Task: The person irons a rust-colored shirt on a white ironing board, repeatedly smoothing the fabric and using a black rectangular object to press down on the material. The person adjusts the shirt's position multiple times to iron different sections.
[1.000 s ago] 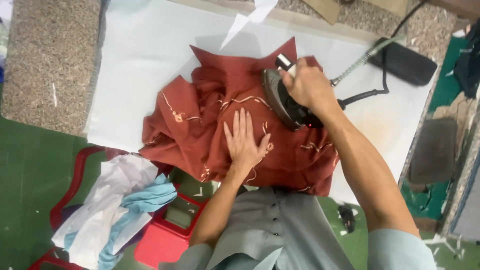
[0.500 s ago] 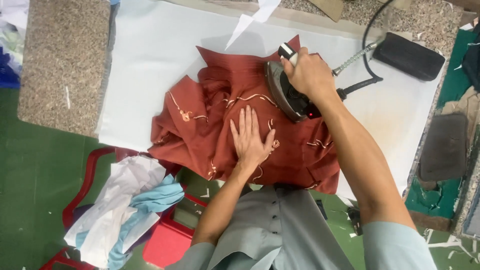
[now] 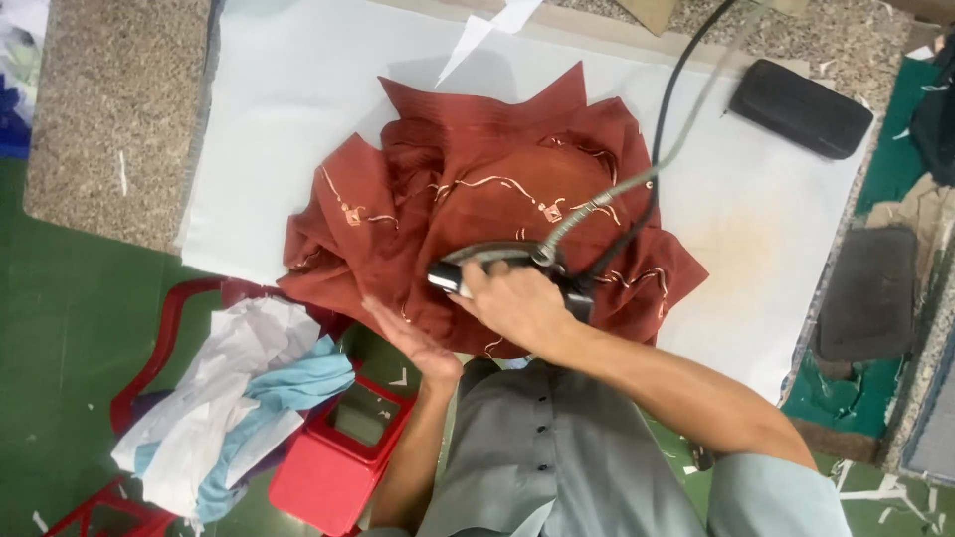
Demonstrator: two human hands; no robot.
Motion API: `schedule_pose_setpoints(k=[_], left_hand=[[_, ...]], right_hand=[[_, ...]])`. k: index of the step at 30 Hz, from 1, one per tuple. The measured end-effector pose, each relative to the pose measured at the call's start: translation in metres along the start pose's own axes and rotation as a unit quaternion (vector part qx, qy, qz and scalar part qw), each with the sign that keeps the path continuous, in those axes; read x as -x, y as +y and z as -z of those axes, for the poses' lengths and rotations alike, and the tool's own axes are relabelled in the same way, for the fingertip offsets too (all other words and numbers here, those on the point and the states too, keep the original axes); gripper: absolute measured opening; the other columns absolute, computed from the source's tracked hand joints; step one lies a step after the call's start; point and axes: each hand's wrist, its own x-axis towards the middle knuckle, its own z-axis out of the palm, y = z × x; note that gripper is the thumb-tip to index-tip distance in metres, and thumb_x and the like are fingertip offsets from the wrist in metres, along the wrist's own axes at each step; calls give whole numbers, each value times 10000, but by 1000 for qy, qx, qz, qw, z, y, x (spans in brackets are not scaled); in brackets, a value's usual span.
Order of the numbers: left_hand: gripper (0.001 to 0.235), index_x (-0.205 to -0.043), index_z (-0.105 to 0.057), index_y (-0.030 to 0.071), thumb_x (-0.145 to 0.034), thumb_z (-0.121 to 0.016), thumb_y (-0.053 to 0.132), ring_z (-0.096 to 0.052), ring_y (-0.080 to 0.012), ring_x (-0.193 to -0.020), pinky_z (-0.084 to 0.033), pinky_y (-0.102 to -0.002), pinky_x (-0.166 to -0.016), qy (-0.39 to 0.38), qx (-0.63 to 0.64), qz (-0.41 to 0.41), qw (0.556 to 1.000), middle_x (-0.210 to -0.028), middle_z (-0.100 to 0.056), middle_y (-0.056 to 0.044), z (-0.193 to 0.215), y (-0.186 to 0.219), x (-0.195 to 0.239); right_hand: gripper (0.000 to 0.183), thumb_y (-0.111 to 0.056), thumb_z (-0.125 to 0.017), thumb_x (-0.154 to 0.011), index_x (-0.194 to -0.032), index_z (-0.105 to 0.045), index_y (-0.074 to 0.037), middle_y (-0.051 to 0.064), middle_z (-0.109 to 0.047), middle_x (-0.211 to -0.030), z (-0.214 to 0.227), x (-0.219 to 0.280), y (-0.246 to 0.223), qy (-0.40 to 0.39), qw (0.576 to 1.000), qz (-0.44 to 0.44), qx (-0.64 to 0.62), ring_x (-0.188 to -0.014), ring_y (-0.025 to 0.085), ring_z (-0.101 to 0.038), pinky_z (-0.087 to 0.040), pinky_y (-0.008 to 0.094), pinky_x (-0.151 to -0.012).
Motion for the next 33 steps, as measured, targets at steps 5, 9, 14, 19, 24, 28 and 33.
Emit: schedule_pose_setpoints(k=[5,9,14,19,24,28,33], left_hand=[[1014,-1576,35,-151,-1014,-106,681,46,-411,-1573,47,-501,-1299,58,-30,20,998,-1689,63,-297,7,20,20],[1200,-1593,36,-131,-922,-193,837,66,-407,-1562,40,-485,-1291,38,-9,56,998,-1691,58,-291,-22,25,28],[1001,-1591,-37,-134,-1011,-94,680,69,-496,-1545,40,-598,-1253,-47,-93,-7,995,-1681,11,-320,-52,47,4],[929,-1623,-59,-85,-1048,-113,643,30,-484,-1552,29,-616,-1244,-100,-105,-36,989,-1697,-38,-299,-71,56,-21],[963,-1610,-169,-90,-935,-550,481,-91,-488,-1572,-44,-670,-1244,-275,-314,-53,907,-1695,-117,-309,-94,46,-33],[1020,-1609,-246,-49,-883,-616,564,-137,-432,-1581,-60,-651,-1247,-308,-360,-44,880,-1701,-181,-258,-104,36,-40],[888,-1592,-267,-70,-1015,-346,601,-168,-377,-1583,-117,-598,-1276,-323,-392,-17,861,-1689,-221,-232,-102,54,-47]], right_hand=[[395,-466,-489,-1036,-1069,-529,-74,146,-699,-755,23,-43,36,-45,998,23,-48,-649,370,-758,-610,497,-603],[424,-511,-474,-1041,-1060,-504,-88,169,-724,-761,33,-38,73,-118,989,-36,-76,-717,380,-765,-609,498,-664],[484,-582,-484,-1022,-1047,-538,-102,203,-732,-782,32,-3,97,-117,985,-106,-77,-755,415,-765,-599,526,-715],[499,-603,-460,-1023,-1100,-511,-113,205,-734,-824,39,28,111,-142,976,-142,-86,-822,421,-763,-596,532,-763],[499,-593,-438,-1025,-1096,-527,-108,246,-748,-883,41,67,133,-183,962,-170,-111,-885,444,-761,-589,537,-809],[559,-569,-467,-1029,-1122,-573,-28,343,-736,-959,51,120,196,-208,924,-272,-170,-986,509,-730,-574,585,-862],[591,-550,-519,-1059,-1200,-472,22,441,-626,-1183,72,164,251,-177,779,-549,-246,-1052,596,-610,-450,616,-835]])
